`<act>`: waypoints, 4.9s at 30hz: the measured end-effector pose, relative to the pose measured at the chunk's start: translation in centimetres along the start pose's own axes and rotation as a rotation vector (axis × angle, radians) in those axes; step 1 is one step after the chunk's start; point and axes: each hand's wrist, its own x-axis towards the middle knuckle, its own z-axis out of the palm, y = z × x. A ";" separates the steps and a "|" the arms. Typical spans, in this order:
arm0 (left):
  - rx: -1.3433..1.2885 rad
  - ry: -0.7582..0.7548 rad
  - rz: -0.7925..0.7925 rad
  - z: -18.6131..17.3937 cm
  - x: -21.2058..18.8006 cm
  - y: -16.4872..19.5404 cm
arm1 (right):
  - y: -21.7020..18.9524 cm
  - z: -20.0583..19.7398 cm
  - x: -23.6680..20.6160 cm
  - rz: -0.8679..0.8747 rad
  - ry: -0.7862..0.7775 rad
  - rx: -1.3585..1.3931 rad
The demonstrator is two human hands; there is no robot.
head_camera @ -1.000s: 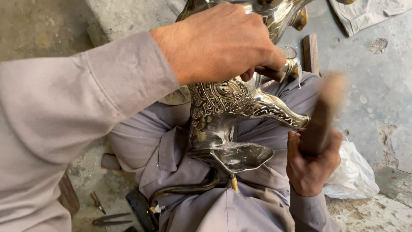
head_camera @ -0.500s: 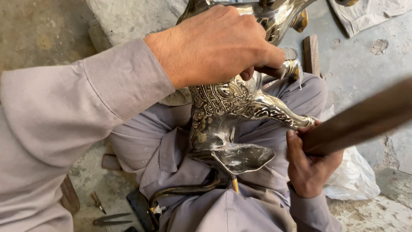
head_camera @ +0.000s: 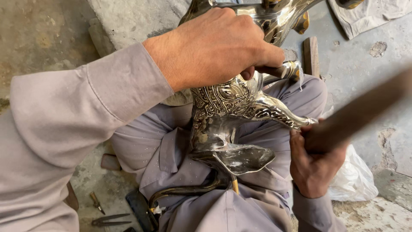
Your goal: The person sits cross-legged on the floor holding an ornate brass animal figurine on their lap. They hold a small punch against the engraved surface and strike it with a wooden mallet, repositioning the punch repeatedly to work the decorative pattern, then rotate the figurine and continue hammering on other sections.
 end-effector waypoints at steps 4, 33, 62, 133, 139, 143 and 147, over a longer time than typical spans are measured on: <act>-0.018 -0.017 -0.024 0.1 0.0 -0.2 | -0.2 0.2 0.3 -0.076 0.002 -0.406; -0.192 0.011 -0.120 -0.9 -1.4 -0.8 | -4.4 0.8 3.1 0.157 0.048 0.198; -0.179 0.404 -0.227 -1.0 -5.8 -2.4 | -7.4 -1.5 7.4 -0.183 -0.171 -0.699; -0.285 1.181 -0.868 -6.8 -15.3 13.7 | -25.0 16.4 21.4 -1.077 -0.391 -1.023; -0.201 1.308 -1.046 -6.7 -10.8 7.6 | -29.8 26.5 24.7 -1.418 -0.384 -1.370; -0.280 1.299 -1.049 -7.4 -9.6 4.8 | -28.8 28.8 27.9 -1.264 -0.614 -1.227; -0.458 1.102 -0.950 -7.8 -9.8 1.8 | -25.7 30.0 30.4 -1.108 -0.649 -1.397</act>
